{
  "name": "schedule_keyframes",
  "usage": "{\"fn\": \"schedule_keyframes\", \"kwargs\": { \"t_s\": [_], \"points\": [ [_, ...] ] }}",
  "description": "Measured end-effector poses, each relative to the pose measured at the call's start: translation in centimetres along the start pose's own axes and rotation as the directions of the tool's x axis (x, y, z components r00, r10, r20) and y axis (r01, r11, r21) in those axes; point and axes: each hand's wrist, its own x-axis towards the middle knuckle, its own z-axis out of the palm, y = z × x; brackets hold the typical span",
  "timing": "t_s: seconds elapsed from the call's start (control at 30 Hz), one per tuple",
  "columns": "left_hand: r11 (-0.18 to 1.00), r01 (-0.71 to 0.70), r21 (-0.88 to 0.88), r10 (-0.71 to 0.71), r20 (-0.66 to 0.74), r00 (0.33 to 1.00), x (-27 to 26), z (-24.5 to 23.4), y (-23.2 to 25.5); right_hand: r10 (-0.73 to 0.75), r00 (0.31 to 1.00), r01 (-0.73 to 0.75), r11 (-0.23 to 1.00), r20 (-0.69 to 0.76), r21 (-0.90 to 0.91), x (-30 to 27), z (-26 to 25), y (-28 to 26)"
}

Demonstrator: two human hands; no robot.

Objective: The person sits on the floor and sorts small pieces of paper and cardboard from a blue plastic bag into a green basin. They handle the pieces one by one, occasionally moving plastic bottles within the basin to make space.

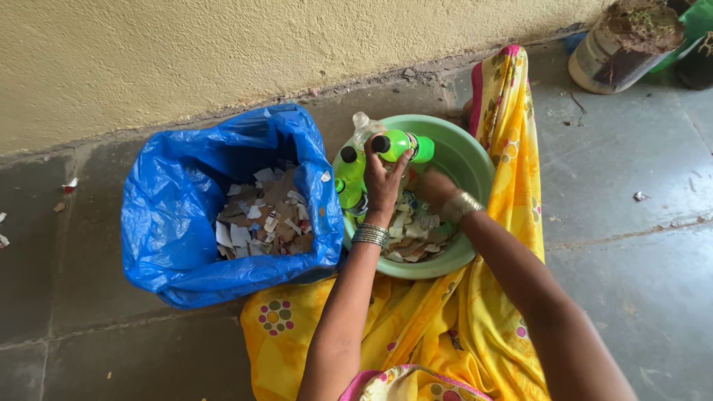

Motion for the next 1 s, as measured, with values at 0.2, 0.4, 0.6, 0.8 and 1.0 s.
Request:
{"fn": "schedule_keyframes", "kwargs": {
  "t_s": [0.2,0.4,0.6,0.8,1.0],
  "points": [
    [0.997,0.019,-0.081,-0.017,0.024,1.0,0.1,-0.4,-0.1,0.161,0.973,-0.169,0.008,0.165,0.986,2.8,0.7,2.6],
    [0.996,0.067,-0.053,-0.064,0.043,0.997,0.1,-0.6,0.4,0.258,0.939,-0.344,0.711,0.228,0.614,1.9,-0.5,1.9],
    [0.999,0.008,0.045,-0.01,0.048,0.999,0.0,-0.5,1.2,0.069,0.96,-0.235,0.73,0.272,0.641,-4.8,-3.7,-2.1],
    [0.998,0.062,0.019,-0.064,0.101,0.993,-0.2,0.0,1.3,-0.253,0.967,0.17,0.589,-0.02,0.79,-9.5,-4.5,-5.4],
    [0.996,0.077,0.042,-0.081,0.119,0.99,-0.4,0.9,0.6,0.192,0.969,-0.239,0.894,0.158,0.378,-4.6,-5.6,-1.0]
  ]
}}
